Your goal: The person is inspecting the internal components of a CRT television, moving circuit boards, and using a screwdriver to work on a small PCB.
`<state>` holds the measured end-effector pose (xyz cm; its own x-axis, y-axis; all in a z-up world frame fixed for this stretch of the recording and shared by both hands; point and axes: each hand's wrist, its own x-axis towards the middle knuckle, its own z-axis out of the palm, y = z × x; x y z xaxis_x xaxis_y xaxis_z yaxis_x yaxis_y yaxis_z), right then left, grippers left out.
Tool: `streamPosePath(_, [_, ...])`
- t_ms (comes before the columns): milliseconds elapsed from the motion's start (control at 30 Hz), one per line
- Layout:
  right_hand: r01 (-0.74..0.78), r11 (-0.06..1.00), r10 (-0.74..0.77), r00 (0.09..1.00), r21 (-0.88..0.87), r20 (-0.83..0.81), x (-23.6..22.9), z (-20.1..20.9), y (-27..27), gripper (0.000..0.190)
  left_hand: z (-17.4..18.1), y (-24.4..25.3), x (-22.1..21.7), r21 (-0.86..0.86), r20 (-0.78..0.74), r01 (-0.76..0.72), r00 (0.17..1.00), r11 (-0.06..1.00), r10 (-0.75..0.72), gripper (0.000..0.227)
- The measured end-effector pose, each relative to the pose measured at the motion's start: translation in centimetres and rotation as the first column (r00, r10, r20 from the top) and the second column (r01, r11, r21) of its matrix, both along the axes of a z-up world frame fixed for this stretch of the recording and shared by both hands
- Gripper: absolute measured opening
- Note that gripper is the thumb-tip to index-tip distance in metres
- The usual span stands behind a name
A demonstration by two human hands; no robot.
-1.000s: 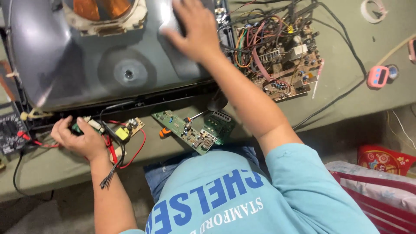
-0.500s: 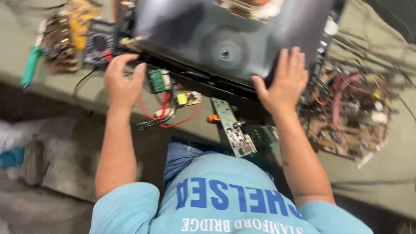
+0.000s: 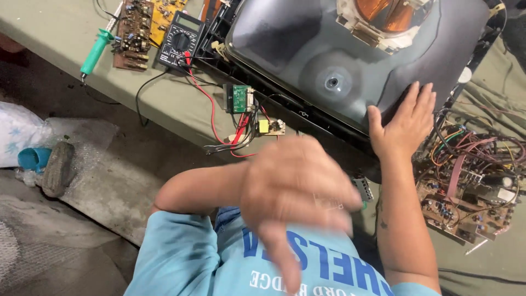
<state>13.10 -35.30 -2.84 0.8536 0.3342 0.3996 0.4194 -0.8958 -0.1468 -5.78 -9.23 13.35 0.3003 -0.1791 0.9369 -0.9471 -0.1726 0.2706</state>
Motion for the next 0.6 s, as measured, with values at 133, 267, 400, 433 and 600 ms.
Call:
streamPosePath(133, [-0.028, 0.999, 0.03, 0.997, -0.023, 0.074, -0.1, -0.2, -0.1, 0.092, 3.1, -2.4, -1.8, -0.066, 0.007, 0.35, 0.937, 0.934, -0.35, 0.077])
streamPosePath(267, [-0.016, 1.0, 0.016, 1.0, -0.005, -0.013, 2.3, 0.9, 0.1, 0.096, 2.6, -4.5, -1.2, -0.088, 0.055, 0.4, 0.916, 0.912, -0.397, 0.079])
streamPosePath(400, [-0.005, 0.999, 0.008, 0.998, 0.048, -0.064, 4.6, 0.8, -0.5, 0.099, 2.0, -7.0, -1.0, -0.107, 0.175, 0.528, 0.844, 0.843, -0.507, 0.089])
streamPosePath(433, [0.01, 0.998, -0.002, 0.994, 0.069, -0.109, 4.8, 1.0, -0.3, 0.101, 1.9, -7.8, -0.8, -0.105, 0.214, 0.565, 0.817, 0.819, -0.536, 0.093])
streamPosePath(600, [0.033, 0.999, -0.029, 0.995, 0.04, -0.097, 3.7, 0.8, -0.1, 0.098, 1.5, -9.4, -0.1, -0.089, 0.329, 0.669, 0.719, 0.738, -0.613, 0.107])
